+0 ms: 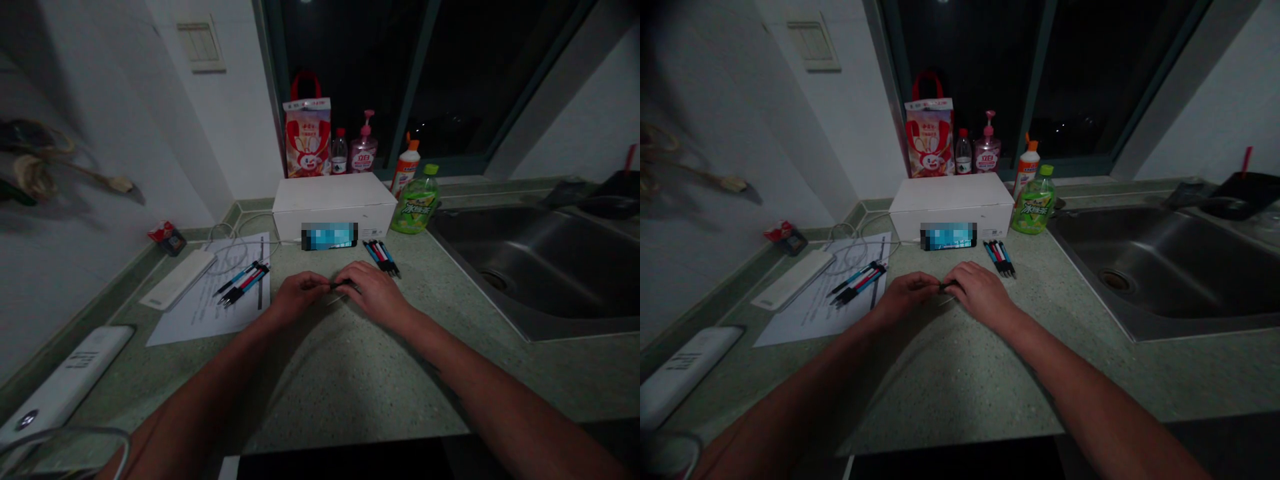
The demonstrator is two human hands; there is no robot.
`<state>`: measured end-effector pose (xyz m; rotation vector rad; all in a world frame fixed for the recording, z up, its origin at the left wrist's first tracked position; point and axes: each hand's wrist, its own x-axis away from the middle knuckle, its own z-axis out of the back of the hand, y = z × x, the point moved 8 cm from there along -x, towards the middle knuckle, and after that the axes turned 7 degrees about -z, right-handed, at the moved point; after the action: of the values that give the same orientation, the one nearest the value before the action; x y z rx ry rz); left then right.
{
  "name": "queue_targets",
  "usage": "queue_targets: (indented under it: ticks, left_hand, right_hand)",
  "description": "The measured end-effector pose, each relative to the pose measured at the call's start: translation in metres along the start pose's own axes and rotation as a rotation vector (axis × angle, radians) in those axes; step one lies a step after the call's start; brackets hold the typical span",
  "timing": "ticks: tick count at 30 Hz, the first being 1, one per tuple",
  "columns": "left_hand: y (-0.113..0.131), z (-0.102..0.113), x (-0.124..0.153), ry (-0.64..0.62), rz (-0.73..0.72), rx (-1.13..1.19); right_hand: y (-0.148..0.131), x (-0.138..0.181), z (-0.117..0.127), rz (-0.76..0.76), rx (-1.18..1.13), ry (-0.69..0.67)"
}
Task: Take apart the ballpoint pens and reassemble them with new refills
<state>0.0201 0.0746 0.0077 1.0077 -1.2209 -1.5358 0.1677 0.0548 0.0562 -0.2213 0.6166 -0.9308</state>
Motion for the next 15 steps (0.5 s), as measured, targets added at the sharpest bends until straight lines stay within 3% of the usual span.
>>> queue_targets:
  ticks: [8, 15]
  left_hand:
    - [0.001, 0.002, 0.0, 0.11, -0.095, -0.066]
    - [0.008, 0.001, 0.001, 0.088, -0.155, -0.138]
  right_hand:
    - [0.004, -0.001, -0.002, -0.084, -0.035, 0.001]
    - [0.016, 0.001, -0.013, -0.227, -0.144, -0.075]
